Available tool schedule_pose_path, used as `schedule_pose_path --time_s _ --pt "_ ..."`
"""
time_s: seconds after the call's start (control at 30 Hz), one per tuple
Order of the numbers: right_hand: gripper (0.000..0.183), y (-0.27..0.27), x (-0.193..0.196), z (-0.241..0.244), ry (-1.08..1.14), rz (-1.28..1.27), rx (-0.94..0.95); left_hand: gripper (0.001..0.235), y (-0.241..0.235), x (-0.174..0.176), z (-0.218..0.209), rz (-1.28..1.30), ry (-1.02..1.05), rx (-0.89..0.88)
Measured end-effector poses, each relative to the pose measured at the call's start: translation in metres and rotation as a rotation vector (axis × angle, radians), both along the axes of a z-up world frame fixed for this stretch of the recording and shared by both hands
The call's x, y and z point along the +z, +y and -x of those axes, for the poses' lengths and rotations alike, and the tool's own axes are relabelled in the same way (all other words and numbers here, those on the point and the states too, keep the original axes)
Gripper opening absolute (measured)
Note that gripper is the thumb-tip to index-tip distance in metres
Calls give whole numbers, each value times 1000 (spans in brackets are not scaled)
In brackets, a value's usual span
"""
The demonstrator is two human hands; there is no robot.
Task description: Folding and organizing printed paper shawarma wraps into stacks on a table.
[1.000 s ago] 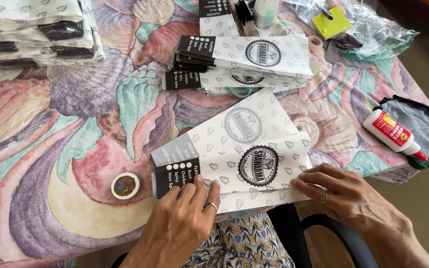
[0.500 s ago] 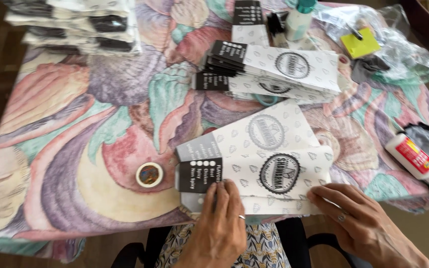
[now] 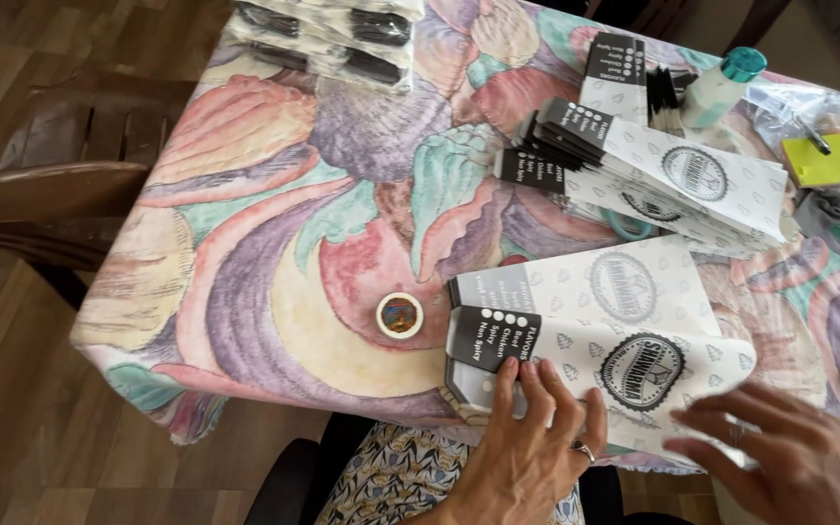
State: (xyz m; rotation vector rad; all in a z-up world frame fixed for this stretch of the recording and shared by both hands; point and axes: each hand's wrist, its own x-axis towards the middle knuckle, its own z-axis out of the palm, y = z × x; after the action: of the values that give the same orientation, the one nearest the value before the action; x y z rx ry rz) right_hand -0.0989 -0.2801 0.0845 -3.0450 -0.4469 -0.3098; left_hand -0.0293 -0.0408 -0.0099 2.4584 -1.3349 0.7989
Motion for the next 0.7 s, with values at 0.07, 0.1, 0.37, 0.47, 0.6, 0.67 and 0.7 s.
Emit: schedule_pose_path --time_s 0.07,0.1,0.37,0.47,0.6,0.67,0.7 --pt "30 38 17 -35 -64 -28 65 36 1 -1 0 -23 -28 15" --pt "28 67 27 -56 -72 -159 183 35 0 -8 1 33 35 -35" --pt "6 185 -14 -172 -162 -319 530 32 -10 -34 3 112 111 -143" --pt "15 156 34 -160 -38 -306 658 31 -13 -26 3 168 179 -124" --pt "23 98 38 -131 33 -292 542 29 -7 -2 -3 150 -13 13" --pt "26 81 22 -128 58 -315 498 30 -5 -2 -2 79 36 -14" --pt "24 77 17 -130 68 -391 509 30 -5 -3 -3 71 35 -14"
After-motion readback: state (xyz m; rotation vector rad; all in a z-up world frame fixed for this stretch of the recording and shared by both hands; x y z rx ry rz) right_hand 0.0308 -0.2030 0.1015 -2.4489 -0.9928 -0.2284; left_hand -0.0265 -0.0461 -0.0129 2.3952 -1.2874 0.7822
